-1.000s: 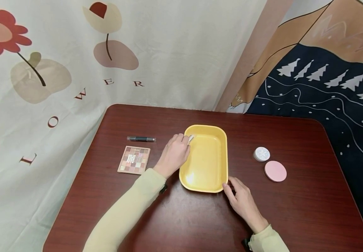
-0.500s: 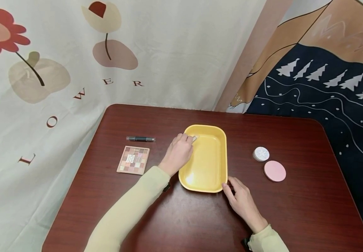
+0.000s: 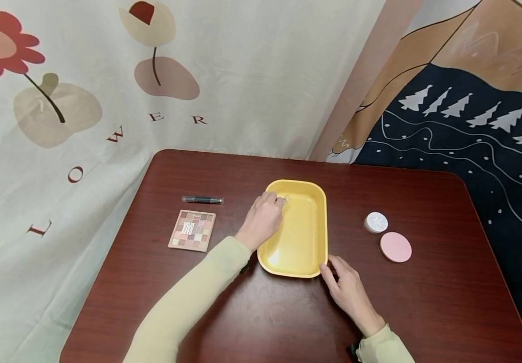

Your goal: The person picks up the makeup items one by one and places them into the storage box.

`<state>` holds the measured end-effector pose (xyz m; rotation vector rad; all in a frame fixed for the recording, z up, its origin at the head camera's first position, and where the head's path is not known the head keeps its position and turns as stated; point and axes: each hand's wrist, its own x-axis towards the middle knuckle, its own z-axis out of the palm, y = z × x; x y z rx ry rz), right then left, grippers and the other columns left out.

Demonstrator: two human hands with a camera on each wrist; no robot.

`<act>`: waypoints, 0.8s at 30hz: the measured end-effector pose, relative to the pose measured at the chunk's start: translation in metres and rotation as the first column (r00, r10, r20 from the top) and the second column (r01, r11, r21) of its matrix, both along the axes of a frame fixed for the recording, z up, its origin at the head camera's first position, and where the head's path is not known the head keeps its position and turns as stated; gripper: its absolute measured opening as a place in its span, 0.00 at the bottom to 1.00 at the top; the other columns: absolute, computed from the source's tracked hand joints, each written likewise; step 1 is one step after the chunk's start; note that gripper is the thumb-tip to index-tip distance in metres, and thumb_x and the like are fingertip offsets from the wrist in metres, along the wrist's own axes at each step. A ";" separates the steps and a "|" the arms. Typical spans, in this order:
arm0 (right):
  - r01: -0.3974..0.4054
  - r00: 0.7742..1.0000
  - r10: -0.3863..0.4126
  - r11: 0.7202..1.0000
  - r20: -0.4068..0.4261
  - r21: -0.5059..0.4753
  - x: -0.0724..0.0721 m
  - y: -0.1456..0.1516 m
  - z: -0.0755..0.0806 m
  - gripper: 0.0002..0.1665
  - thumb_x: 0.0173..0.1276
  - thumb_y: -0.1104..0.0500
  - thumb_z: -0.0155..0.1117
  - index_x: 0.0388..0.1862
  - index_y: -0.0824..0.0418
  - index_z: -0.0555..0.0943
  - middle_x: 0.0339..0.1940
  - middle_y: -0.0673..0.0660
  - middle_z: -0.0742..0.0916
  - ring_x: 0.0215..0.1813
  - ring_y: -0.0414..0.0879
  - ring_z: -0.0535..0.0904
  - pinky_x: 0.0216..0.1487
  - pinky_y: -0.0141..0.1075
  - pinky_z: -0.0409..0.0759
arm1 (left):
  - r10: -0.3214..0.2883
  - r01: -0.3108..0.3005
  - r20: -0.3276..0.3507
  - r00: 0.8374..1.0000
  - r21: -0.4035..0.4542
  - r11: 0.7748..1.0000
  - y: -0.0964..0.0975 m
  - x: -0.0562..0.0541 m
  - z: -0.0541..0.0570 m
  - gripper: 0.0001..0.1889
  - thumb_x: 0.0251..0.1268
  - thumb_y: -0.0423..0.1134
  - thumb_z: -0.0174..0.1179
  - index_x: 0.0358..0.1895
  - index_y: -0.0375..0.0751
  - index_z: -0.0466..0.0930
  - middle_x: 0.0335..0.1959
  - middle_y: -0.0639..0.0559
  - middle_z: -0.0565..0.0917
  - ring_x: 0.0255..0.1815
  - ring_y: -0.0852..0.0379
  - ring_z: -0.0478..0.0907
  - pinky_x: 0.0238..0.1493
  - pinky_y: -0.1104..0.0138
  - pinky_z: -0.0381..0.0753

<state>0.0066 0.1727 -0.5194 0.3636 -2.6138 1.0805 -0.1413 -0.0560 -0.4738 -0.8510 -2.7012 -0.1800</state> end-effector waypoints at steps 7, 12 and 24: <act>0.005 1.000 -0.005 1.000 0.006 0.013 0.000 0.000 -0.001 0.12 0.69 0.68 0.69 0.50 0.65 0.85 0.43 0.56 0.88 0.46 0.47 0.86 0.45 0.42 0.83 | -0.016 0.016 -0.011 1.000 -0.038 0.999 0.006 -0.002 -0.003 0.07 0.71 0.30 0.60 0.46 0.34 0.86 0.35 0.44 0.81 0.39 0.48 0.78 0.38 0.62 0.79; 0.003 1.000 -0.003 1.000 -0.006 0.011 0.000 0.000 -0.001 0.12 0.68 0.69 0.69 0.50 0.65 0.85 0.42 0.56 0.88 0.45 0.47 0.85 0.45 0.41 0.83 | -0.014 0.011 -0.032 0.999 -0.081 0.997 0.008 -0.003 -0.005 0.05 0.72 0.31 0.60 0.42 0.35 0.85 0.34 0.44 0.81 0.39 0.48 0.79 0.38 0.62 0.79; 0.006 1.000 -0.006 1.000 0.005 0.013 0.001 0.001 -0.001 0.11 0.69 0.68 0.69 0.49 0.65 0.85 0.41 0.56 0.88 0.44 0.45 0.85 0.46 0.32 0.80 | 0.045 -0.041 0.015 0.999 -0.206 0.978 0.016 -0.005 -0.006 0.03 0.69 0.32 0.62 0.40 0.38 0.85 0.35 0.47 0.83 0.40 0.51 0.80 0.42 0.62 0.81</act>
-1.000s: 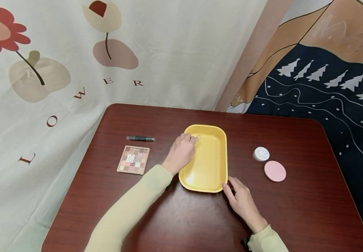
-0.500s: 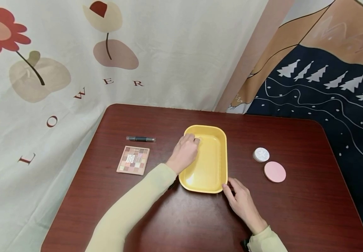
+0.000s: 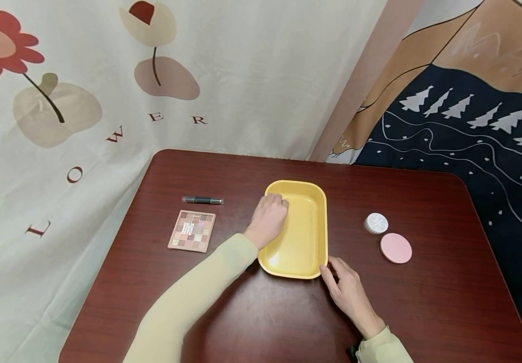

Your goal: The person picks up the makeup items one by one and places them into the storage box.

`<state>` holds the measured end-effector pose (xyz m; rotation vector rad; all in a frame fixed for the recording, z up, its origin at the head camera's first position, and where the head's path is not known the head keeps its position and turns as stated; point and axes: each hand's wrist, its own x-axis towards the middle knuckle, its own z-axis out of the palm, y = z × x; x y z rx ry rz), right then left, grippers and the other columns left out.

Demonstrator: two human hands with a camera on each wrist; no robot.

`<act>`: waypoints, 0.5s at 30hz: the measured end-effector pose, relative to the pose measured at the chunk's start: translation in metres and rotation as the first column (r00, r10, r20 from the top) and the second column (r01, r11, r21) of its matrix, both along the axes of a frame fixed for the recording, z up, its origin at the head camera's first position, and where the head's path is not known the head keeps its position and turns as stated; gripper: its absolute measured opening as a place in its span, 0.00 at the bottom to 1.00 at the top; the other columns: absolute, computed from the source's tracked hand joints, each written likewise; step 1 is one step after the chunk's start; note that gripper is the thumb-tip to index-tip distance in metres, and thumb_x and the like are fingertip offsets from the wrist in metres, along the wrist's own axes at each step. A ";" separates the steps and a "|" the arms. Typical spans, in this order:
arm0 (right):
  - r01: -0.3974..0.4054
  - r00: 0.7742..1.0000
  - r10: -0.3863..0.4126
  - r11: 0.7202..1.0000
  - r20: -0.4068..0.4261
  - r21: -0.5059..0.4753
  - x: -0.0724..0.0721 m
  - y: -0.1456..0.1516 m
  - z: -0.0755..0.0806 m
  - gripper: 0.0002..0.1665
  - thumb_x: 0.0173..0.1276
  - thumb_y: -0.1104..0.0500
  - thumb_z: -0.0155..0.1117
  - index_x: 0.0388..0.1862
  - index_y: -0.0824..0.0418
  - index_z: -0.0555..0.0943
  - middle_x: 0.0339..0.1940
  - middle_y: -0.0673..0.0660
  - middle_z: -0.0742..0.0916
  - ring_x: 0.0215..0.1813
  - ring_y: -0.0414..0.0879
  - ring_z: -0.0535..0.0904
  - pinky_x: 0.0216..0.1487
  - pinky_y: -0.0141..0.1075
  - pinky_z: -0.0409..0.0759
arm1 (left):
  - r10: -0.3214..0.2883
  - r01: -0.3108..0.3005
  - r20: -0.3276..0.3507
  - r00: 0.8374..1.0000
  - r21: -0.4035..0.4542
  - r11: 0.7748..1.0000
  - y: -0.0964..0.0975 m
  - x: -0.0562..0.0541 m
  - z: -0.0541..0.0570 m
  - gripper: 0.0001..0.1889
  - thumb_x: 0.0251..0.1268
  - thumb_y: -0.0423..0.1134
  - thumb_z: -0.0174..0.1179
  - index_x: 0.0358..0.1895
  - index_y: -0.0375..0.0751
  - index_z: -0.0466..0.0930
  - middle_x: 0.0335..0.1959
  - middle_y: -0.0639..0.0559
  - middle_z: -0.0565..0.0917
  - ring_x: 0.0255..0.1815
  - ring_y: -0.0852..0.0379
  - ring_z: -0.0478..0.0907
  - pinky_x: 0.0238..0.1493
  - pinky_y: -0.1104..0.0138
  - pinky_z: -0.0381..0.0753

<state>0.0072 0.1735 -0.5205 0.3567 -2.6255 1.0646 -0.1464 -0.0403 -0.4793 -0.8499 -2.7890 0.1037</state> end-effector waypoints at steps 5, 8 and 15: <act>0.003 1.000 -0.003 1.000 -0.008 -0.002 0.000 0.000 0.000 0.11 0.68 0.68 0.69 0.48 0.66 0.85 0.40 0.55 0.88 0.43 0.45 0.85 0.45 0.31 0.80 | 0.012 -0.013 -0.017 1.000 -0.060 0.998 0.003 -0.002 -0.002 0.04 0.70 0.32 0.60 0.38 0.39 0.85 0.32 0.48 0.83 0.37 0.53 0.81 0.42 0.63 0.81; 0.005 1.000 -0.005 1.000 -0.013 -0.003 0.000 -0.001 0.000 0.11 0.68 0.69 0.69 0.49 0.66 0.86 0.40 0.56 0.88 0.43 0.45 0.85 0.44 0.37 0.82 | 0.019 -0.021 -0.014 1.000 -0.097 0.995 0.005 -0.003 -0.003 0.05 0.71 0.33 0.60 0.37 0.41 0.84 0.32 0.49 0.83 0.36 0.53 0.81 0.44 0.62 0.81; 0.011 1.000 -0.011 1.000 0.001 -0.003 0.000 -0.001 0.000 0.11 0.69 0.68 0.68 0.49 0.65 0.85 0.41 0.55 0.88 0.44 0.45 0.85 0.43 0.42 0.83 | 0.053 -0.049 0.017 0.998 -0.183 0.982 0.010 -0.006 -0.005 0.05 0.73 0.36 0.58 0.39 0.41 0.81 0.32 0.49 0.84 0.36 0.53 0.83 0.44 0.62 0.79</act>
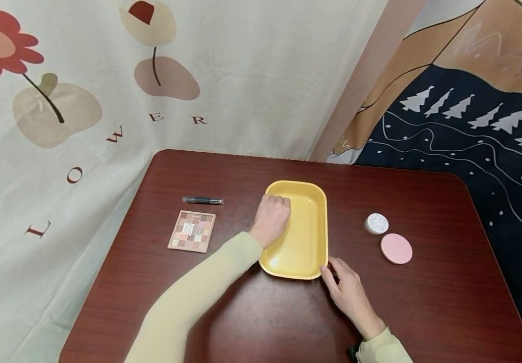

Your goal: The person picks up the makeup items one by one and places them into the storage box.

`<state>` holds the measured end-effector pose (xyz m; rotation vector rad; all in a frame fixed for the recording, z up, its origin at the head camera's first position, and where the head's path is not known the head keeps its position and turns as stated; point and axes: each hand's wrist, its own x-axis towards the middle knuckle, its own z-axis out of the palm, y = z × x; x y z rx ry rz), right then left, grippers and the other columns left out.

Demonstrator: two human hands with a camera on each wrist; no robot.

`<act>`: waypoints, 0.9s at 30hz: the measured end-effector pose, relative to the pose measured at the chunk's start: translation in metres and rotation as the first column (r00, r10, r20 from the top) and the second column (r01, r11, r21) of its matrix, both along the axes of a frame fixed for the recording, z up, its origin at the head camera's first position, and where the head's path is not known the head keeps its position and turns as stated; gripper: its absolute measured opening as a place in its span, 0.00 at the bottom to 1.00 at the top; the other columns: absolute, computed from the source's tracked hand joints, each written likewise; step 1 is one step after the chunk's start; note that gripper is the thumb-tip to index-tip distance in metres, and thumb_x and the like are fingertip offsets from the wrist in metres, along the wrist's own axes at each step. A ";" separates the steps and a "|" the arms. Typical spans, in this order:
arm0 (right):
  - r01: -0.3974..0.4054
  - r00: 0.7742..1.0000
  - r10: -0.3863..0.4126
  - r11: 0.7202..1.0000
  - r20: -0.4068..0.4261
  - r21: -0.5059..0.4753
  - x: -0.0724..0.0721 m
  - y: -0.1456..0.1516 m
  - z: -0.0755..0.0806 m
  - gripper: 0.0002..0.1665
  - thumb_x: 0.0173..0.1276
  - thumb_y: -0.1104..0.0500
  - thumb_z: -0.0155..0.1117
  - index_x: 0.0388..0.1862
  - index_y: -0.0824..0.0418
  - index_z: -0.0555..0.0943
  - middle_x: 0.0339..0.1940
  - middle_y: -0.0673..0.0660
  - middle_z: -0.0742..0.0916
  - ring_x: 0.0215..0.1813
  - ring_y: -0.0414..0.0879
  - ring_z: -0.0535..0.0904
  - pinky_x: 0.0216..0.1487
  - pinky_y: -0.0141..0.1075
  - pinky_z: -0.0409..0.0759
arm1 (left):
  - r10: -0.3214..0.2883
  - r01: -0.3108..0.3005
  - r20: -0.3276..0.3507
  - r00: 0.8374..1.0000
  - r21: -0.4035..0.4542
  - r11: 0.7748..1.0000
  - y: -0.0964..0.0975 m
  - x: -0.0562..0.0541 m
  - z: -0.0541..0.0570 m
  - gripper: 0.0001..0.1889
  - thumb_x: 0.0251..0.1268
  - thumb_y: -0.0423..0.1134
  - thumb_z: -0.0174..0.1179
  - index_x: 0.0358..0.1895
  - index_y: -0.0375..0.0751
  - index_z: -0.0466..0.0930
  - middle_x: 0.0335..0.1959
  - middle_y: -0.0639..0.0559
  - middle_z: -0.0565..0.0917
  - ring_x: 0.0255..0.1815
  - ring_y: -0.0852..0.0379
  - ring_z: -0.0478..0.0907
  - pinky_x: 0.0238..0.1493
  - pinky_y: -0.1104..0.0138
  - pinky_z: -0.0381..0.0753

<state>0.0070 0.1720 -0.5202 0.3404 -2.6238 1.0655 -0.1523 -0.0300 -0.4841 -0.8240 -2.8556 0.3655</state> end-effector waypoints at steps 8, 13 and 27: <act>-0.001 1.000 0.001 1.000 -0.009 0.001 0.000 0.000 -0.001 0.11 0.68 0.68 0.69 0.49 0.65 0.85 0.40 0.55 0.87 0.43 0.44 0.84 0.42 0.40 0.83 | 0.029 -0.027 0.039 0.999 -0.055 0.998 0.004 -0.001 -0.003 0.06 0.74 0.39 0.57 0.42 0.41 0.81 0.31 0.50 0.85 0.36 0.53 0.83 0.46 0.61 0.76; -0.005 1.000 0.005 1.000 -0.019 0.000 0.000 0.001 -0.001 0.11 0.68 0.69 0.69 0.48 0.66 0.85 0.40 0.55 0.87 0.43 0.44 0.84 0.43 0.36 0.81 | 0.039 -0.033 0.065 0.997 -0.091 0.995 0.006 -0.002 -0.003 0.07 0.75 0.40 0.57 0.44 0.41 0.82 0.30 0.51 0.86 0.34 0.54 0.82 0.45 0.62 0.73; -0.008 1.000 0.008 1.000 -0.025 -0.010 0.000 0.000 0.000 0.12 0.68 0.69 0.69 0.49 0.65 0.85 0.41 0.56 0.88 0.43 0.44 0.84 0.43 0.39 0.82 | 0.047 -0.041 0.071 0.996 -0.084 0.996 0.005 -0.002 0.002 0.14 0.76 0.41 0.56 0.55 0.39 0.82 0.33 0.50 0.88 0.34 0.54 0.83 0.46 0.62 0.74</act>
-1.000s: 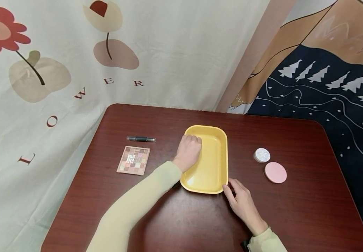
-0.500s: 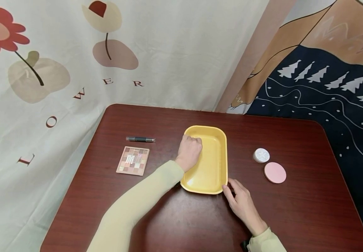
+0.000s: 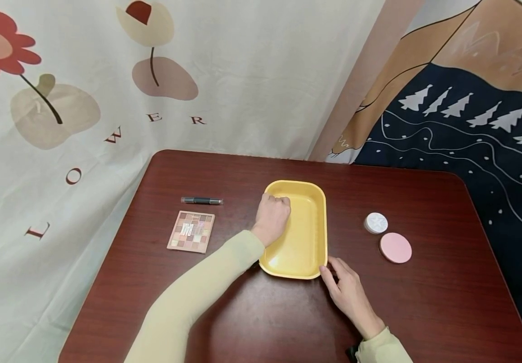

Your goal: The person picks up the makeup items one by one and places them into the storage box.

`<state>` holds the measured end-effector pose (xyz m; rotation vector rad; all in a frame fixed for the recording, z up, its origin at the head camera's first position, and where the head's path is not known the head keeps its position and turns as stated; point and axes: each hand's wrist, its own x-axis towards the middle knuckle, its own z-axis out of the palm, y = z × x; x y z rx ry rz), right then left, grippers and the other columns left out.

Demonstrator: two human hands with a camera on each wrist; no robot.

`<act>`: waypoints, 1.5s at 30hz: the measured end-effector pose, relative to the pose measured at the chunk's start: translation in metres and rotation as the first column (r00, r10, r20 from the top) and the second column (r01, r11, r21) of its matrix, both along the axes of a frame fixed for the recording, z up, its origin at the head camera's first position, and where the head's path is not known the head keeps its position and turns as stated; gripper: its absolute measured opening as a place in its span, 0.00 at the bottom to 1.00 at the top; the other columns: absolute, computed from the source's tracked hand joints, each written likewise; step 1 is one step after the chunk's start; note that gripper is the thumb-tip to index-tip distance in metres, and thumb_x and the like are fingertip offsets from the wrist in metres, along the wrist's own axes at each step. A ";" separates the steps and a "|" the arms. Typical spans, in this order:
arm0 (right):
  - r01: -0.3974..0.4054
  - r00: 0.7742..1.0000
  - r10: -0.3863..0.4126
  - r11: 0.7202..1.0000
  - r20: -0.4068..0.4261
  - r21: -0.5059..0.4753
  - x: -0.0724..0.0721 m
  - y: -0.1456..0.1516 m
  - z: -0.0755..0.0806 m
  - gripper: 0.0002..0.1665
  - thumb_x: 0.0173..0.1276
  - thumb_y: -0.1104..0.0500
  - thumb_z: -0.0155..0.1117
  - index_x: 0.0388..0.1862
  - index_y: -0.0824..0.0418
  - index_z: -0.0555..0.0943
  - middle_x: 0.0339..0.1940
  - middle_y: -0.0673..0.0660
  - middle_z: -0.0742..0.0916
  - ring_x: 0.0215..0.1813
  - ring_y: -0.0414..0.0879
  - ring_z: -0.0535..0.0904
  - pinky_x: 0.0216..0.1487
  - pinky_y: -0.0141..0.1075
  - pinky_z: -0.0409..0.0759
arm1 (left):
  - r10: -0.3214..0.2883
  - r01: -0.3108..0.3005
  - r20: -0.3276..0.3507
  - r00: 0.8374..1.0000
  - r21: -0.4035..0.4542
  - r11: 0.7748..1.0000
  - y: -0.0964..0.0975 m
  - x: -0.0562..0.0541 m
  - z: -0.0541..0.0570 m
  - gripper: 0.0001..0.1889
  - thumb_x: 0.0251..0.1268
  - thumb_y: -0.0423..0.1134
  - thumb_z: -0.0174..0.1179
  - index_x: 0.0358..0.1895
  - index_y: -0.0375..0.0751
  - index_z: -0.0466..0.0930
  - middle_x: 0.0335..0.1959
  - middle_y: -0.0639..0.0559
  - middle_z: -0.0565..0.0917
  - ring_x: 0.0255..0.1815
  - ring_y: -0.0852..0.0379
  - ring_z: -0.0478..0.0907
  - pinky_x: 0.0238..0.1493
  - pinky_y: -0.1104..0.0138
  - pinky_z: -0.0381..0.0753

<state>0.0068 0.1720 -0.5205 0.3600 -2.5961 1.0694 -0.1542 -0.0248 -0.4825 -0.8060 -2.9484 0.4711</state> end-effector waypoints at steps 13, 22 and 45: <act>0.003 1.000 -0.003 1.000 0.004 -0.005 0.001 0.000 0.000 0.12 0.67 0.70 0.69 0.50 0.65 0.85 0.43 0.58 0.88 0.45 0.47 0.86 0.47 0.31 0.80 | -0.107 0.132 -0.134 0.985 0.196 0.972 -0.010 0.008 0.005 0.05 0.72 0.36 0.58 0.36 0.43 0.80 0.30 0.51 0.83 0.33 0.53 0.80 0.41 0.63 0.75; 0.010 1.000 -0.010 1.000 0.012 -0.017 0.000 0.000 -0.001 0.12 0.67 0.70 0.69 0.50 0.65 0.86 0.42 0.56 0.88 0.43 0.45 0.85 0.46 0.27 0.78 | -0.237 0.283 -0.159 0.959 0.417 0.864 -0.023 0.013 0.009 0.04 0.67 0.34 0.61 0.42 0.39 0.81 0.37 0.47 0.79 0.41 0.48 0.78 0.42 0.61 0.76; 0.005 0.999 -0.005 1.000 -0.034 -0.012 0.001 -0.001 0.001 0.14 0.64 0.71 0.71 0.48 0.66 0.87 0.38 0.55 0.87 0.40 0.44 0.84 0.42 0.30 0.79 | -0.235 0.333 -0.245 0.941 0.533 0.778 -0.069 0.031 0.011 0.18 0.65 0.36 0.67 0.56 0.35 0.82 0.51 0.42 0.81 0.45 0.46 0.77 0.46 0.58 0.77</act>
